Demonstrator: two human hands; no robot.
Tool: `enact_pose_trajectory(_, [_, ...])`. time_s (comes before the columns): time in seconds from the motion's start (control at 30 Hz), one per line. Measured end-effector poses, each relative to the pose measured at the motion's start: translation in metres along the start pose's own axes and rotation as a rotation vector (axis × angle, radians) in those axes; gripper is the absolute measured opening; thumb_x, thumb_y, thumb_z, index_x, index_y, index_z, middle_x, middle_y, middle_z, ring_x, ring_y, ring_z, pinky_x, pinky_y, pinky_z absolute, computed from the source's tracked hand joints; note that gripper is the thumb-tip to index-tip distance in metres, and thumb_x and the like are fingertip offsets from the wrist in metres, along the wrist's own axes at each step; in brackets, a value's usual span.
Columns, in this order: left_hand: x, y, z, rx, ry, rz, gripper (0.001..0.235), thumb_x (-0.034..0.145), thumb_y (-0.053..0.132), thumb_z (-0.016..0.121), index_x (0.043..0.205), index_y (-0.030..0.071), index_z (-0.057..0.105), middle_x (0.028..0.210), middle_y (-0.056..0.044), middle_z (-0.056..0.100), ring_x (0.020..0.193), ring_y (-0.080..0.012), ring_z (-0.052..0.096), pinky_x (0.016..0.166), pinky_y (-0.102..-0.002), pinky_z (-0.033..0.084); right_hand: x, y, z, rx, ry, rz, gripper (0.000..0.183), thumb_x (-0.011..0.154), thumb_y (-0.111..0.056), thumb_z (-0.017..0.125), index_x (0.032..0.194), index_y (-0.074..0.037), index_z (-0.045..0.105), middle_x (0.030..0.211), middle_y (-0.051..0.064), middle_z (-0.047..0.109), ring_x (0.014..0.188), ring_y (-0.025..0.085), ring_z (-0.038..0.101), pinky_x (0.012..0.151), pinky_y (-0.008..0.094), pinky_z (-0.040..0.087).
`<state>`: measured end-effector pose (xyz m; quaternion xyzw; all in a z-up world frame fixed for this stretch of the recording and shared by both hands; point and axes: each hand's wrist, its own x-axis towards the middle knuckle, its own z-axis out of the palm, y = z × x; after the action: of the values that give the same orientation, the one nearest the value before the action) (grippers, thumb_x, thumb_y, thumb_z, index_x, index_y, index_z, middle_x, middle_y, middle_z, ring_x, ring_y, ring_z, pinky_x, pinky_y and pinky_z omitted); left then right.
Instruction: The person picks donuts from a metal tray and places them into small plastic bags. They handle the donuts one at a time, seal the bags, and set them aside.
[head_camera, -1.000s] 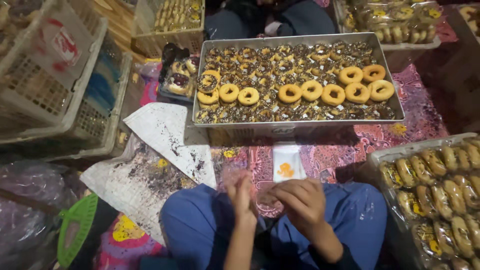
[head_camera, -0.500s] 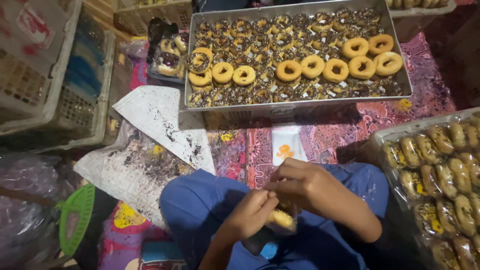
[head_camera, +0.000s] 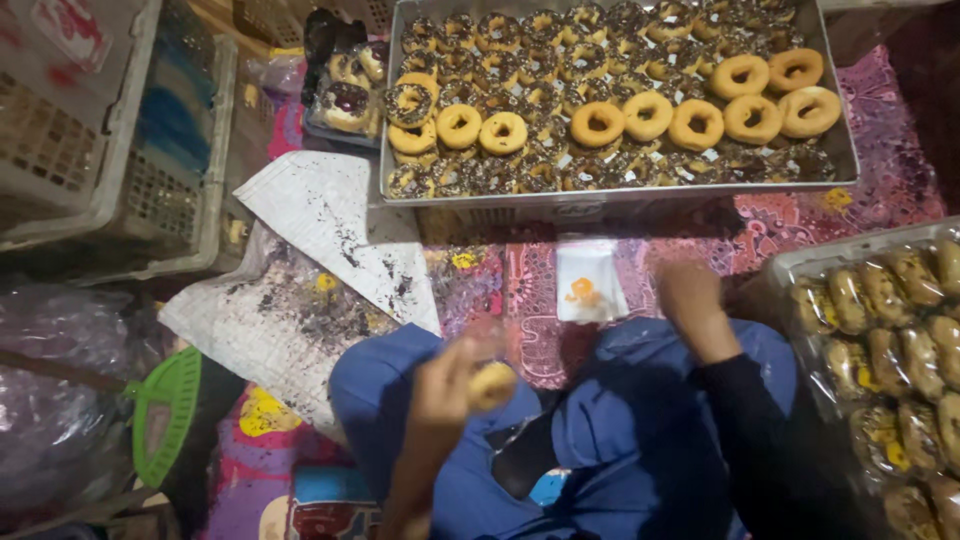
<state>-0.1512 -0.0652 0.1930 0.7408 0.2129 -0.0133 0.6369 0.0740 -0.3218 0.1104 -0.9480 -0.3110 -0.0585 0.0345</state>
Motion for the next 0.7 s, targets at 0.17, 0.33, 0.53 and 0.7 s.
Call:
enact_pose_trajectory(0.17, [0.003,0.006,0.024,-0.305,0.419,0.322,0.052,0.112,0.022,0.036,0.158,-0.002,0.038,0.138,-0.024,0.06,0.121,-0.0286,0.063,0.101,-0.033,0.05,-0.034,-0.065,0.01,0.291,-0.12,-0.097,0.067,0.071,-0.014,0.077,0.131,0.007,0.055,0.166,0.034,0.026,0.147,0.043,0.036,0.115,0.037,0.038])
enact_pose_trajectory(0.33, [-0.018,-0.002,0.078,0.058,0.539,0.611,0.063,0.107,0.018,0.053,0.158,-0.008,0.027,0.158,-0.035,0.034,0.143,-0.0398,0.04,0.106,-0.042,0.041,-0.053,-0.161,0.0,1.144,0.147,-0.173,0.095,0.072,-0.012,0.083,0.151,0.006,0.033,0.148,0.024,0.046,0.134,0.036,0.05,0.108,0.045,0.044])
enact_pose_trajectory(0.53, [0.023,-0.036,0.016,-0.345,0.222,0.21,0.035,0.11,0.018,0.046,0.133,-0.004,0.061,0.127,-0.018,0.069,0.118,-0.0225,0.066,0.096,-0.029,0.051,-0.058,-0.175,0.001,1.706,-0.105,0.156,0.082,0.085,-0.015,0.08,0.151,-0.003,0.034,0.135,0.013,0.058,0.122,0.021,0.061,0.099,0.037,0.054])
enact_pose_trajectory(0.7, [0.038,-0.039,0.021,-0.285,0.301,0.198,0.021,0.104,0.015,0.058,0.101,-0.001,0.07,0.084,-0.007,0.074,0.076,-0.0091,0.07,0.07,-0.026,0.058,-0.063,-0.175,-0.007,1.606,-0.026,-0.005,0.061,0.098,-0.02,0.062,0.153,-0.001,0.04,0.152,0.014,0.052,0.139,0.022,0.051,0.114,0.038,0.041])
